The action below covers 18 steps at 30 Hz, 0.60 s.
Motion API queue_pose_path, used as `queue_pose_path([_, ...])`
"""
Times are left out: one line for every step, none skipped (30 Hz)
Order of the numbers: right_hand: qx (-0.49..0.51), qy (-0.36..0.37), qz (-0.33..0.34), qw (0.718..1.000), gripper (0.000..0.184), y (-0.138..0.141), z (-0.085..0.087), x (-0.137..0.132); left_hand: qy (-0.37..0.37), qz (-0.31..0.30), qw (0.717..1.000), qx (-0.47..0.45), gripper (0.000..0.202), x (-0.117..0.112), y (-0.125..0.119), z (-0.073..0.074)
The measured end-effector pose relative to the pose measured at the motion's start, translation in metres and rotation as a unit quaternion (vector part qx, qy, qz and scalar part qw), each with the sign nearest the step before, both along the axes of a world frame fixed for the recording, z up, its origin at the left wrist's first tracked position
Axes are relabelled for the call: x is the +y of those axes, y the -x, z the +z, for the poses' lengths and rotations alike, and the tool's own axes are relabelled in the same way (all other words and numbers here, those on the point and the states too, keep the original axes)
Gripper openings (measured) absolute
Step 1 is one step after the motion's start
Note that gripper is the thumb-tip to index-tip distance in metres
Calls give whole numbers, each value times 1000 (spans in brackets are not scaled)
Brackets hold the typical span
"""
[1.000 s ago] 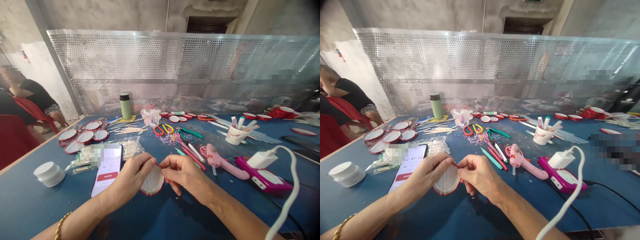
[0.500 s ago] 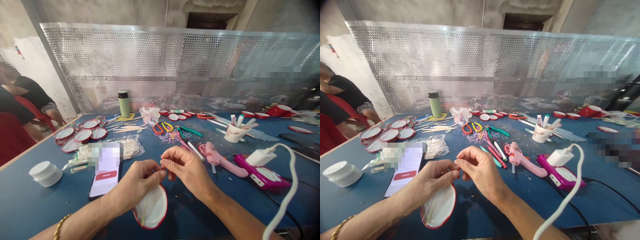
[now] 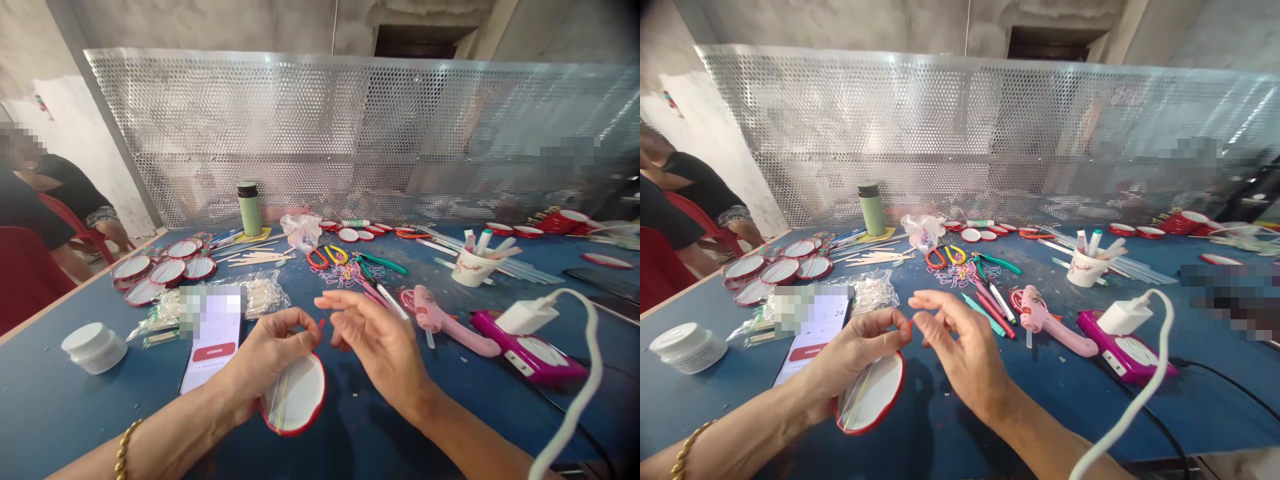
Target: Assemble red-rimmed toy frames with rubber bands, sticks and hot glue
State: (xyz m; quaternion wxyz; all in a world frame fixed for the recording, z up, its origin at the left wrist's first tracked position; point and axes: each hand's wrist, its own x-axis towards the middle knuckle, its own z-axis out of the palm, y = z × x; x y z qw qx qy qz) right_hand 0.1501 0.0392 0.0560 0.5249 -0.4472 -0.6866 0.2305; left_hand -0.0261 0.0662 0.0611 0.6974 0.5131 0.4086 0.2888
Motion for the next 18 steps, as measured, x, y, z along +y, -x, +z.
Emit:
queue_pose_path([22,43,6,999,30,-2,0,1,-17,7,1000,7,34,0,0,0])
queue_pose_path([30,82,17,996,34,-4,1,2,-34,13,999,13,33,0,-1,-1])
queue_pose_path([27,111,31,993,35,-5,1,4,-53,17,998,16,33,1,-1,-2])
queue_pose_path([13,128,45,991,35,-5,1,5,-71,17,997,16,32,1,-1,-4])
queue_pose_path([-3,132,55,990,33,-5,1,6,-88,16,996,16,31,1,-1,-5])
queue_pose_path([-16,126,61,990,29,-4,0,7,-104,13,994,17,30,1,-1,-7])
queue_pose_path([-21,115,62,991,26,-3,0,7,-118,8,993,20,29,2,-2,-8])
queue_pose_path([-19,105,60,993,22,-2,0,8,-129,3,991,25,29,2,-2,-9])
queue_pose_path([-11,103,60,993,20,-1,0,8,-139,1,990,29,28,2,-2,-10])
queue_pose_path([1,111,65,992,19,0,0,9,-148,3,988,33,27,2,-1,-10])
queue_pose_path([15,129,74,989,19,0,1,8,-159,10,986,38,25,3,-1,-10])
queue_pose_path([31,153,87,984,19,0,2,8,-171,21,984,43,23,3,-1,-9])
queue_pose_path([49,175,102,978,19,0,3,7,-182,34,982,47,22,3,-1,-9])
queue_pose_path([69,189,121,972,19,0,5,6,-193,45,979,52,20,3,-1,-8])
queue_pose_path([92,193,141,967,18,0,6,6,-198,50,977,55,19,3,0,-7])
queue_pose_path([119,188,162,961,17,0,7,5,-198,50,977,55,18,4,0,-6])
queue_pose_path([148,181,183,955,16,-1,7,4,-194,44,979,51,17,4,0,-6])
queue_pose_path([175,178,206,946,14,-1,7,4,-189,37,980,45,16,4,0,-7])
